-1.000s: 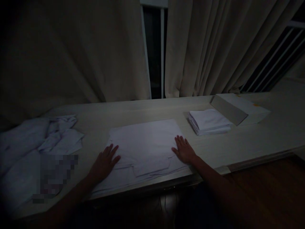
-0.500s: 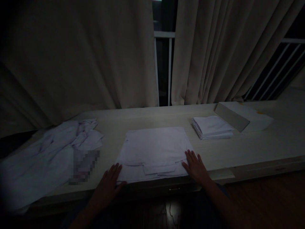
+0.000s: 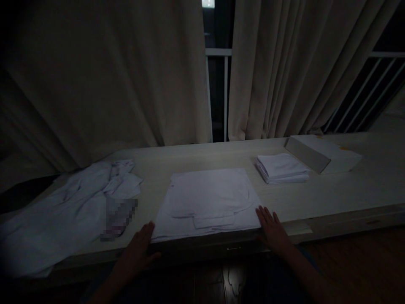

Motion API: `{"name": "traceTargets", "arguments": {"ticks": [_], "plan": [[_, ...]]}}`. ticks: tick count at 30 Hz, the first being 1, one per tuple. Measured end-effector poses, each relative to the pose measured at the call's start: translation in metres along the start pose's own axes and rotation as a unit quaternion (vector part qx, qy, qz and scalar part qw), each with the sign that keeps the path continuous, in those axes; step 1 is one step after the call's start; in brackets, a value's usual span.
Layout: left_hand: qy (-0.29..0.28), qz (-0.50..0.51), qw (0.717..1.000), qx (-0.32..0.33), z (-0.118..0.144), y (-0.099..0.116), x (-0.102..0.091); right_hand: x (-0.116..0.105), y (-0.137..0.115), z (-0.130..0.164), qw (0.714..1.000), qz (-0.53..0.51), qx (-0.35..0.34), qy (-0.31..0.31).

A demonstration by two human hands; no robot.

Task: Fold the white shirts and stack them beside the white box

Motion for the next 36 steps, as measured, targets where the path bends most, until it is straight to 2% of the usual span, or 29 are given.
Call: {"name": "traceTargets", "arguments": {"ticks": [4, 10, 14, 19, 28, 36], "plan": [[0.023, -0.022, 0.999, 0.022, 0.005, 0.002, 0.0, 0.0, -0.001, 0.004, 0.999, 0.015, 0.036, 0.002], [0.027, -0.02, 0.999, 0.025, -0.004, 0.013, -0.015, -0.005, 0.006, 0.0, 0.997, 0.022, 0.078, 0.014], [0.004, -0.038, 0.999, 0.025, -0.005, 0.015, -0.014, -0.014, 0.006, 0.0, 0.996, 0.023, 0.078, 0.037], [0.014, -0.033, 0.999, 0.019, 0.0, 0.009, -0.012, -0.012, 0.008, 0.002, 0.996, 0.018, 0.08, 0.045], [0.008, 0.027, 0.999, -0.023, 0.005, 0.016, -0.033, -0.017, 0.011, 0.007, 0.994, -0.051, 0.074, 0.069], [-0.007, 0.042, 0.998, -0.041, 0.007, 0.021, -0.039, -0.015, 0.017, 0.009, 0.988, -0.114, 0.08, 0.068]]}}
Point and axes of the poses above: each hand's wrist, its own z-axis away from the middle knuckle, its own x-axis out of the palm, y = z × x, the point moved 5 cm from there along -z, towards the middle knuckle, and after that the axes turned 8 degrees about -x, right-handed, at the moved point
